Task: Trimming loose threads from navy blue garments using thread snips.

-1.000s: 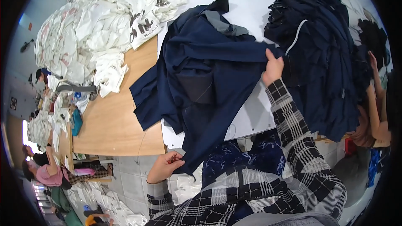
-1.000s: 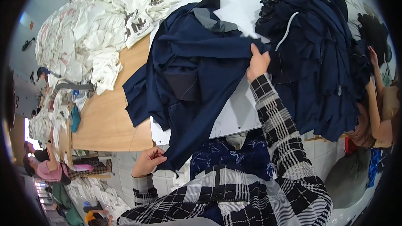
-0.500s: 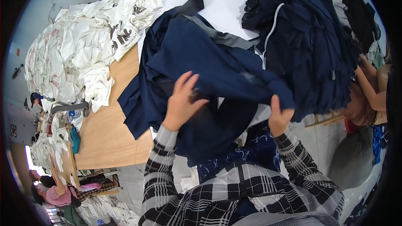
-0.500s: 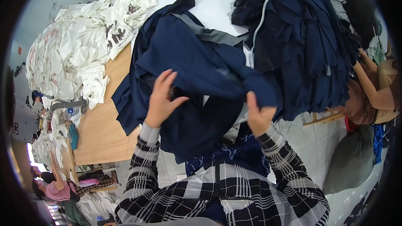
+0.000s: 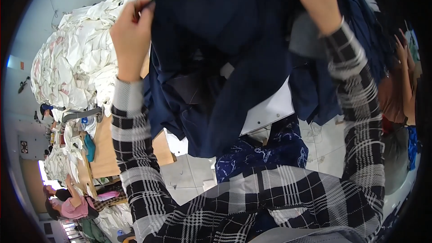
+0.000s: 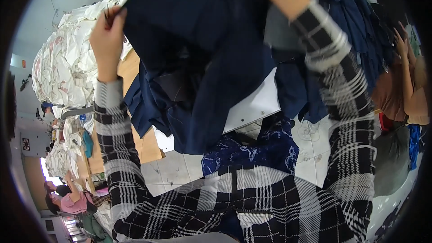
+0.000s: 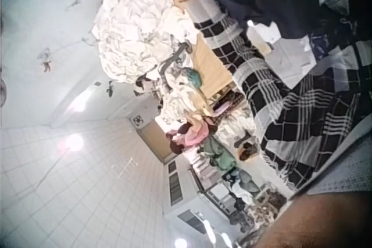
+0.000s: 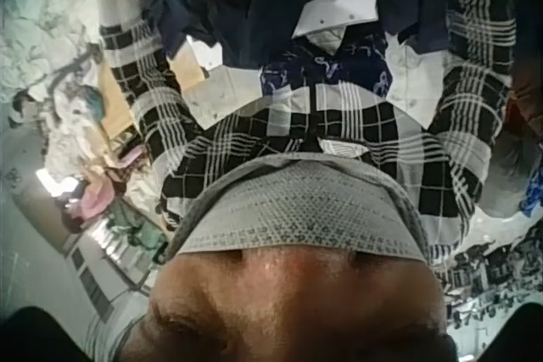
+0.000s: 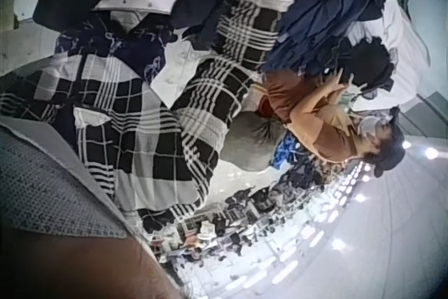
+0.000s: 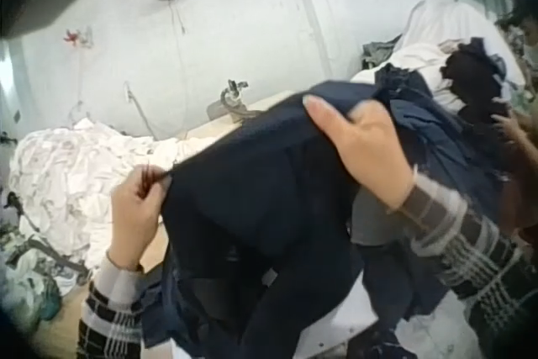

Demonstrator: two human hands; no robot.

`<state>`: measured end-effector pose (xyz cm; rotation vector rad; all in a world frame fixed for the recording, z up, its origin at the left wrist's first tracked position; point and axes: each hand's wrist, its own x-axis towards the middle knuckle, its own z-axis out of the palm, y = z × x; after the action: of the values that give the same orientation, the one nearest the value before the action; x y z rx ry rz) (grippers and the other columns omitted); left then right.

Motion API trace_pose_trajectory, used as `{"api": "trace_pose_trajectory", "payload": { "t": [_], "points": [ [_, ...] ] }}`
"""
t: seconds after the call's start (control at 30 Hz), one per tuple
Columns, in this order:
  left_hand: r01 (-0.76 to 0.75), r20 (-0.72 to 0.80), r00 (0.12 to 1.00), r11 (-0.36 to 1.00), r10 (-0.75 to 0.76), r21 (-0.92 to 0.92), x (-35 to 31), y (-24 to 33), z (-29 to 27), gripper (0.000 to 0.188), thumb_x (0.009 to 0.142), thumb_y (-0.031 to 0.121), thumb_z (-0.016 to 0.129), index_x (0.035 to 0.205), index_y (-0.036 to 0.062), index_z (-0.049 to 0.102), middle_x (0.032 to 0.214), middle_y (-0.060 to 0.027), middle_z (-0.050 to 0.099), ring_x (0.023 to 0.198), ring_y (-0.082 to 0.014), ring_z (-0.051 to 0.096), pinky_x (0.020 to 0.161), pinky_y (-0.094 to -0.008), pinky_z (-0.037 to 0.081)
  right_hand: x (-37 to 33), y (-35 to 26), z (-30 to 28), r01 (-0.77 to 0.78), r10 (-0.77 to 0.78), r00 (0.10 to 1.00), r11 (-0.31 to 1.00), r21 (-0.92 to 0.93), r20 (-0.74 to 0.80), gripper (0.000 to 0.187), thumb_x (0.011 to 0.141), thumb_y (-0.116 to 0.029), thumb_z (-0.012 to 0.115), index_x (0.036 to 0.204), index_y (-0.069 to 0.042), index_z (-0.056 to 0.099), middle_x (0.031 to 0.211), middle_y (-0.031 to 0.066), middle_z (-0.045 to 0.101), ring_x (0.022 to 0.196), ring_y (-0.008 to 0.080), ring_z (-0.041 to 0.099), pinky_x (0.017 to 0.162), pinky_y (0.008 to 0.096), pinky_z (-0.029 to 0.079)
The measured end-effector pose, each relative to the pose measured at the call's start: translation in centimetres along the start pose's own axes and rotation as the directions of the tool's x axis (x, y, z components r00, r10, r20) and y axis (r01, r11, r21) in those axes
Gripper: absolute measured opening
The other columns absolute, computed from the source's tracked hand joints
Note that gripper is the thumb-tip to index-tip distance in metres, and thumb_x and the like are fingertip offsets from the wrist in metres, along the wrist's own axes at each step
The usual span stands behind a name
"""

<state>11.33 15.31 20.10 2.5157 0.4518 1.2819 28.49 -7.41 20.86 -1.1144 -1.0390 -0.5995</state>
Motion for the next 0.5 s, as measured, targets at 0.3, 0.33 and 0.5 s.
{"api": "trace_pose_trajectory", "payload": {
  "t": [0.3, 0.33, 0.5],
  "points": [
    [-0.141, 0.351, 0.924, 0.989, 0.150, -0.053, -5.5, -2.5, 8.0, 0.049, 0.068, 0.019, 0.070, 0.112, 0.0014, 0.057, 0.105, -0.0177, 0.061, 0.097, -0.0296, 0.060, 0.083, -0.0341, 0.048, 5.6, -0.3, -4.1, -0.203, 0.218, 0.974, 0.959, 0.198, -0.058, 0.029, 0.086, -0.020, 0.062, 0.063, -0.002, 0.061, 0.058, -0.0034, 0.054, 0.050, 0.0043, 0.047, 0.046, 0.0203, 0.033],
    [-0.122, 0.371, 0.919, 0.991, 0.135, -0.059, -7.9, -3.5, 10.4, 0.052, 0.066, 0.020, 0.073, 0.111, -0.0004, 0.057, 0.105, -0.0189, 0.060, 0.097, -0.0325, 0.059, 0.083, -0.0355, 0.048, 5.6, -0.4, -5.4, -0.222, 0.243, 0.967, 0.951, 0.214, -0.078, 0.028, 0.087, -0.020, 0.062, 0.065, -0.002, 0.062, 0.061, -0.0023, 0.056, 0.054, 0.0046, 0.050, 0.049, 0.0200, 0.036],
    [0.048, 0.672, 0.739, 0.998, -0.054, 0.029, -16.3, -7.7, 12.0, 0.017, 0.072, 0.012, 0.063, 0.079, -0.0009, 0.054, 0.074, -0.0224, 0.058, 0.072, -0.0385, 0.059, 0.063, -0.0408, 0.048, 1.3, 1.0, -11.4, -0.136, 0.199, 0.980, 0.725, -0.675, 0.016, 0.016, 0.089, -0.014, 0.054, 0.094, -0.001, 0.062, 0.077, 0.0031, 0.062, 0.070, 0.0104, 0.056, 0.064, 0.0221, 0.042]
  ]
}}
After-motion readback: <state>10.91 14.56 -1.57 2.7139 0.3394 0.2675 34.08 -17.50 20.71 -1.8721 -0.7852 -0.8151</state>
